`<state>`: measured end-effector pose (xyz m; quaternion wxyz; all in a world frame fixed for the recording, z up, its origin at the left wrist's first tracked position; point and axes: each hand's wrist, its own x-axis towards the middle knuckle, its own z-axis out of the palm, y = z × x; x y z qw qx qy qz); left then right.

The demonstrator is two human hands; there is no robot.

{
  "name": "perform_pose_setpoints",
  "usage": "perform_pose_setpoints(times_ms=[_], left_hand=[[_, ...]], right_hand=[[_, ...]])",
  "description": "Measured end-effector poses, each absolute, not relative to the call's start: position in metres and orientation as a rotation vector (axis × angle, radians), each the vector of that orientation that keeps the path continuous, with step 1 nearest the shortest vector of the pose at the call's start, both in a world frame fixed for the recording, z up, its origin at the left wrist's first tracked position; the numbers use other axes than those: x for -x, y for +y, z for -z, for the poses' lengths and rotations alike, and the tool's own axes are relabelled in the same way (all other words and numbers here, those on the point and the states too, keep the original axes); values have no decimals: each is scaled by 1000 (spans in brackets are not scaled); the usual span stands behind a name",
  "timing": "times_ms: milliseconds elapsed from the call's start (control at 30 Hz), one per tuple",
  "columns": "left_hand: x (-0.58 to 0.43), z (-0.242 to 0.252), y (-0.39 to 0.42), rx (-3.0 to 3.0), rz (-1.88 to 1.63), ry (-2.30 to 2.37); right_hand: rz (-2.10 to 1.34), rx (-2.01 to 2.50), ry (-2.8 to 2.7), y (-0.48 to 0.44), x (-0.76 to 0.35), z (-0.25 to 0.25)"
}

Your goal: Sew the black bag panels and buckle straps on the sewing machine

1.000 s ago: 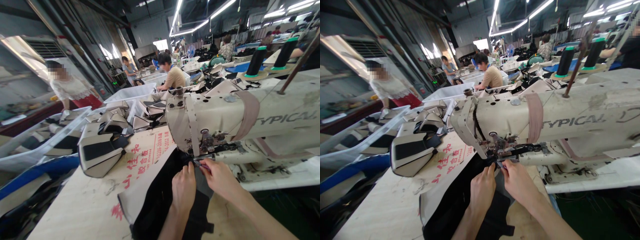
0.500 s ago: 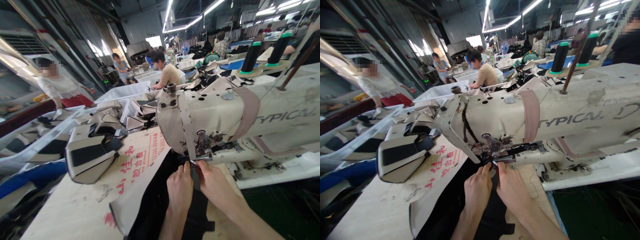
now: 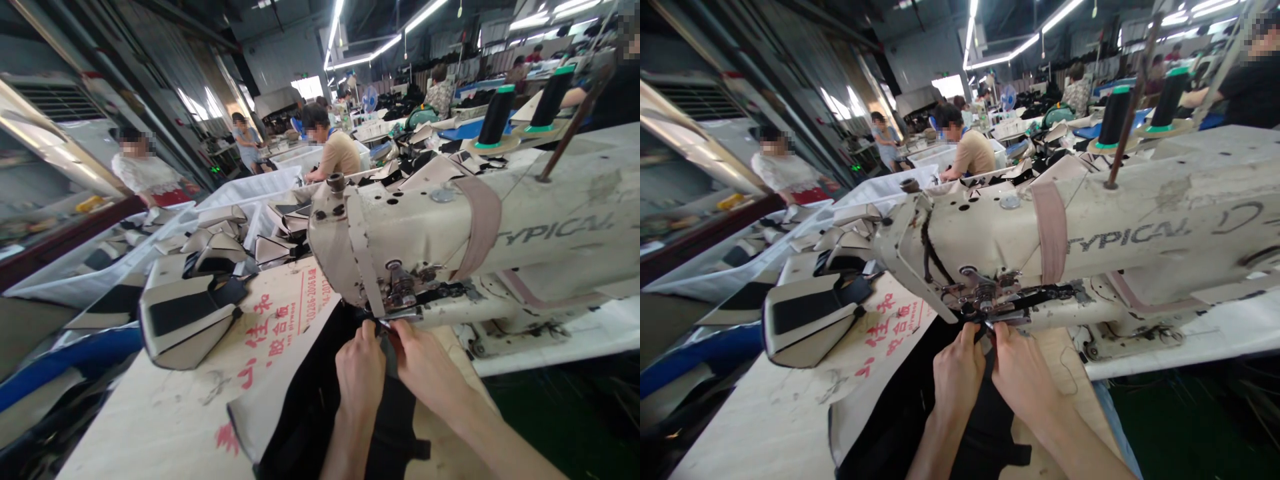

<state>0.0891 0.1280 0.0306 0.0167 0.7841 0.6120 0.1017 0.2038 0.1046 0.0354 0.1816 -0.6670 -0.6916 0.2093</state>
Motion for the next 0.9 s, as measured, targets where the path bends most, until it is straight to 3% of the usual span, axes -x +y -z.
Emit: perform_pose_setpoints(times_ms=[567,900], left_hand=[[-91,-24,124,-2244,-474,1950],[-91,-30,124,-2238,-394,1937]], right_hand=[[-549,1885,-1894,101,-200,-21],[-564,1869,-1861,100,-199,-29]])
